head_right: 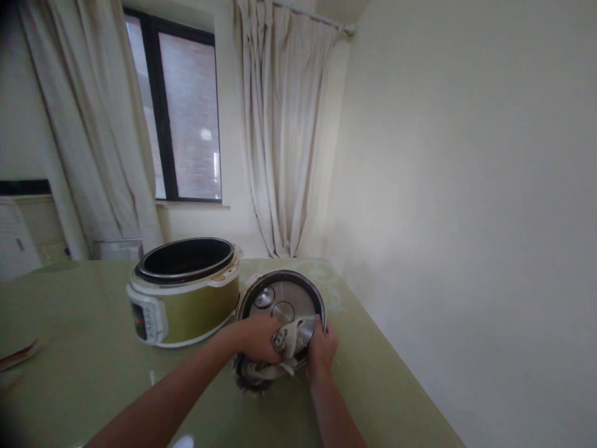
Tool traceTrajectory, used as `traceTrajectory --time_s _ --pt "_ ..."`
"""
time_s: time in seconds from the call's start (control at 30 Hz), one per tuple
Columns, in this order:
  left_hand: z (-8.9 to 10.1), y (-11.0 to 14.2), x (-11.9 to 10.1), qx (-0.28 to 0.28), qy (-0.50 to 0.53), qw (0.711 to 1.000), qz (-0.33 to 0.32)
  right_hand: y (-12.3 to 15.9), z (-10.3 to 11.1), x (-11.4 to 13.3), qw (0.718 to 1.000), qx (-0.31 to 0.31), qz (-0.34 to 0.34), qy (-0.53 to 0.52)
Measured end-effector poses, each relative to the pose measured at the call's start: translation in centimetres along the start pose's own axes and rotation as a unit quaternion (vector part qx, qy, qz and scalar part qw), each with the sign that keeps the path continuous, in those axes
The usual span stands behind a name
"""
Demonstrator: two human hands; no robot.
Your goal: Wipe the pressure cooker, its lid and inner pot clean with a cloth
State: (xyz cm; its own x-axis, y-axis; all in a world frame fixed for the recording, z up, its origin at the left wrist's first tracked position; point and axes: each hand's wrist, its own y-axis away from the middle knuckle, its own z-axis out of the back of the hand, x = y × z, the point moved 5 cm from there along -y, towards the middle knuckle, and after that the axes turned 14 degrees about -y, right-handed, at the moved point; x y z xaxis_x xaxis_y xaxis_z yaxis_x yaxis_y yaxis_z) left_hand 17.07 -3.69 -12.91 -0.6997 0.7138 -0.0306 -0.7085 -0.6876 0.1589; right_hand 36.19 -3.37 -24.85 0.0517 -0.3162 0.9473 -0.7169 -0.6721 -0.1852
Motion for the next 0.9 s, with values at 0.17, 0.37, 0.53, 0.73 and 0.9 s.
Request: traceTrajectory --time_s 0.17,0.37,0.53,0.73,0.9 --pt "-1.4 2.4 0.4 0.009 -0.037 0.999 0.039 0.3 -0.7 1.7 1.0 0.013 0.014 0.018" --pt "-3.4 2.5 -0.3 -0.067 -0.044 0.995 0.065 0.6 -0.9 2.3 0.999 0.014 0.031 0.04" --pt "-3.7 1.9 -0.2 -0.077 0.059 0.994 0.058 1.1 -0.9 2.8 0.998 0.004 0.037 0.045" --pt "-2.2 2.1 0.5 -0.152 -0.06 0.981 0.108 1.3 -1.1 3.0 0.998 0.0 0.047 0.043" --pt "-1.3 2.0 1.4 -0.231 -0.094 0.958 0.141 1.5 -1.3 2.6 0.999 0.0 0.043 0.022"
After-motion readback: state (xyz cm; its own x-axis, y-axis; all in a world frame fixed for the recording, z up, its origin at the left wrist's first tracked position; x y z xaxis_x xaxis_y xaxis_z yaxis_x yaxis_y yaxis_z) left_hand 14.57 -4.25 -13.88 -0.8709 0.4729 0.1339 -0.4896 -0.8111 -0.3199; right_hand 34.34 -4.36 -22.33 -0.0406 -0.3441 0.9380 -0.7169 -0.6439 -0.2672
